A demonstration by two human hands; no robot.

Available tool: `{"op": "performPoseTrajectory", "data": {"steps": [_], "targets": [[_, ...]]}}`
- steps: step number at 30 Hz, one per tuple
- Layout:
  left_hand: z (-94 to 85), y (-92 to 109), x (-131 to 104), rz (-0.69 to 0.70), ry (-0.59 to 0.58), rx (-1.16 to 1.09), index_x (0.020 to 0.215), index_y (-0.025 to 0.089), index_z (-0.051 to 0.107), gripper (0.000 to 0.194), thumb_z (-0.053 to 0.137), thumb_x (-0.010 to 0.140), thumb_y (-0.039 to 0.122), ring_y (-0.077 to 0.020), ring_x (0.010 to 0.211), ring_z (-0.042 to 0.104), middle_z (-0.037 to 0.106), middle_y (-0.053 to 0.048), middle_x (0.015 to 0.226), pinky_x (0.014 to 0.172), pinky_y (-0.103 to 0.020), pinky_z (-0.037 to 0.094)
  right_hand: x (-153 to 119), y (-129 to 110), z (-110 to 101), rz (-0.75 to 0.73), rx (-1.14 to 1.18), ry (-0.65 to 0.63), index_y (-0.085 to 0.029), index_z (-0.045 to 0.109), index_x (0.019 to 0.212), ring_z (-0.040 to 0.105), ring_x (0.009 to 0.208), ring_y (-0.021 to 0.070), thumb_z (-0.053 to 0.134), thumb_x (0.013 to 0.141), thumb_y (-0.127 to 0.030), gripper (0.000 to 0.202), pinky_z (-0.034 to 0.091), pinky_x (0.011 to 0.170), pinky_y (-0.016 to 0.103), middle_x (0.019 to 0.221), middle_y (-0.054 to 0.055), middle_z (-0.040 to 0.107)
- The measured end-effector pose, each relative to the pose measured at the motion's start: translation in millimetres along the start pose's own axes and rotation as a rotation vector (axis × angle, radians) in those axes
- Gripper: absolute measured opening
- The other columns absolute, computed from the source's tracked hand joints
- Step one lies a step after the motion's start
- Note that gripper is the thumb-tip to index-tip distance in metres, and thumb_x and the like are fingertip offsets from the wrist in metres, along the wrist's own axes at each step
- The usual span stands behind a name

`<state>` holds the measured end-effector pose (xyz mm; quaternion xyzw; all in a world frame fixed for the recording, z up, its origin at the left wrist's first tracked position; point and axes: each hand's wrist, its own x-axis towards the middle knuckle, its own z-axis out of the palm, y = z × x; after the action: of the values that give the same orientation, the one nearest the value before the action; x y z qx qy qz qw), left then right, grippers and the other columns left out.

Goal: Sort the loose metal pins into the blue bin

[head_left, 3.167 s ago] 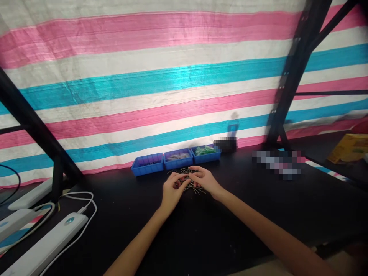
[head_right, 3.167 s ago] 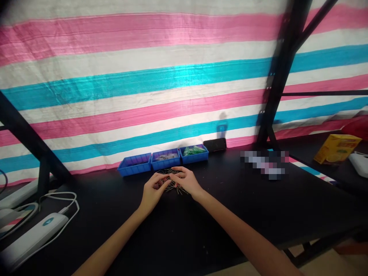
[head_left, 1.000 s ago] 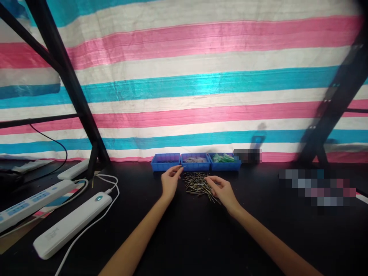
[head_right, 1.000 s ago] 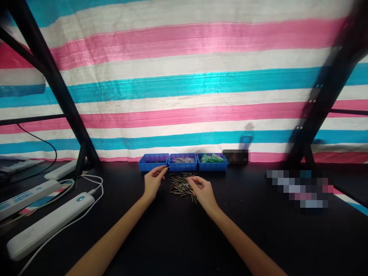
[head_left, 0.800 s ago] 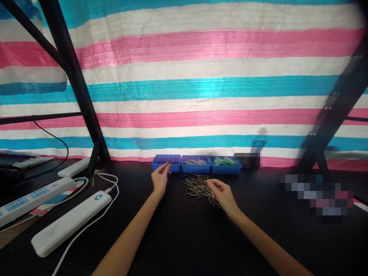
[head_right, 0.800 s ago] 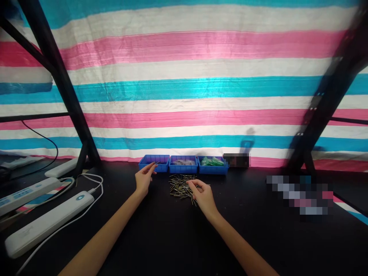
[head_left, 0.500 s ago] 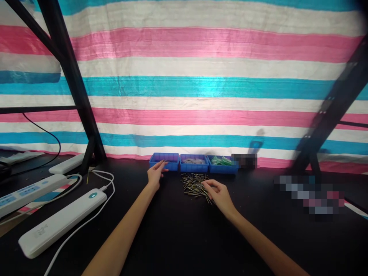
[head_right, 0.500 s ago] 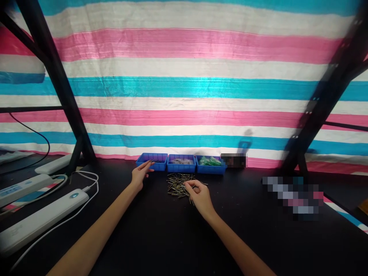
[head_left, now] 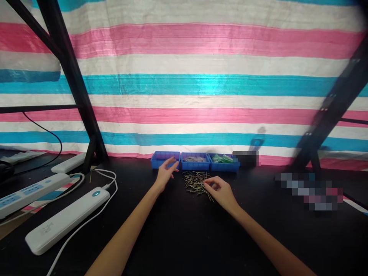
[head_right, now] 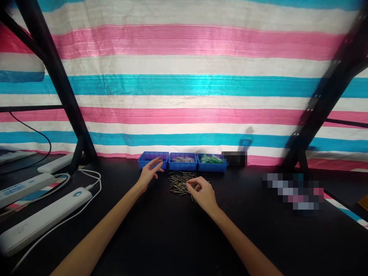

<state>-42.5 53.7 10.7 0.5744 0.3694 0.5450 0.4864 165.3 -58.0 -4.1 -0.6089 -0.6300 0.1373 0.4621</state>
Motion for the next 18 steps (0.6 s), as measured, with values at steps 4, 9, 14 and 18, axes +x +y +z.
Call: {"op": "performPoseTrajectory", "data": {"steps": [4, 9, 14, 18], "targets": [[19.1, 1.4, -21.8, 0.105, -0.154, 0.186, 0.074, 0.018, 0.070, 0.027, 0.072, 0.060, 0.041, -0.0088, 0.052, 0.052, 0.062, -0.005, 0.081, 0.045, -0.020, 0.038, 0.2, 3.0, -6.8, -0.082, -0.279, -0.048, -0.025, 0.065, 0.092, 0.055, 0.084, 0.0193, 0.062, 0.066, -0.046, 0.033, 0.044, 0.072, 0.031, 0.096, 0.004, 0.057], [31.5, 4.5, -47.9, 0.415, -0.478, 0.738, 0.078, 0.024, 0.069, 0.021, 0.064, 0.069, 0.043, -0.0114, 0.062, 0.053, 0.058, 0.000, 0.080, 0.055, -0.022, 0.038, 1.1, 12.2, -7.0, -0.073, -0.395, -0.102, -0.024, 0.060, 0.108, 0.051, 0.100, 0.0242, 0.068, 0.057, -0.049, 0.057, 0.040, 0.085, 0.036, 0.110, 0.007, 0.052], [34.4, 0.6, -53.0, 0.481, -0.564, 0.895, 0.085, 0.025, 0.065, 0.015, 0.055, 0.078, 0.034, -0.0140, 0.072, 0.056, 0.059, 0.000, 0.083, 0.057, -0.021, 0.037, 0.0, 11.0, -7.1, -0.066, -0.381, -0.148, -0.024, 0.061, 0.105, 0.053, 0.097, 0.0224, 0.063, 0.066, -0.045, 0.045, 0.039, 0.083, 0.034, 0.105, 0.006, 0.057], [35.8, -1.9, -52.2, 0.479, -0.541, 0.888, 0.086, 0.026, 0.065, 0.015, 0.052, 0.081, 0.032, -0.0136, 0.070, 0.056, 0.060, 0.000, 0.081, 0.055, -0.020, 0.036, -0.5, 7.0, -8.3, -0.080, -0.373, -0.142, -0.024, 0.065, 0.095, 0.055, 0.094, 0.0213, 0.059, 0.072, -0.040, 0.029, 0.039, 0.080, 0.032, 0.098, 0.004, 0.062]]}}
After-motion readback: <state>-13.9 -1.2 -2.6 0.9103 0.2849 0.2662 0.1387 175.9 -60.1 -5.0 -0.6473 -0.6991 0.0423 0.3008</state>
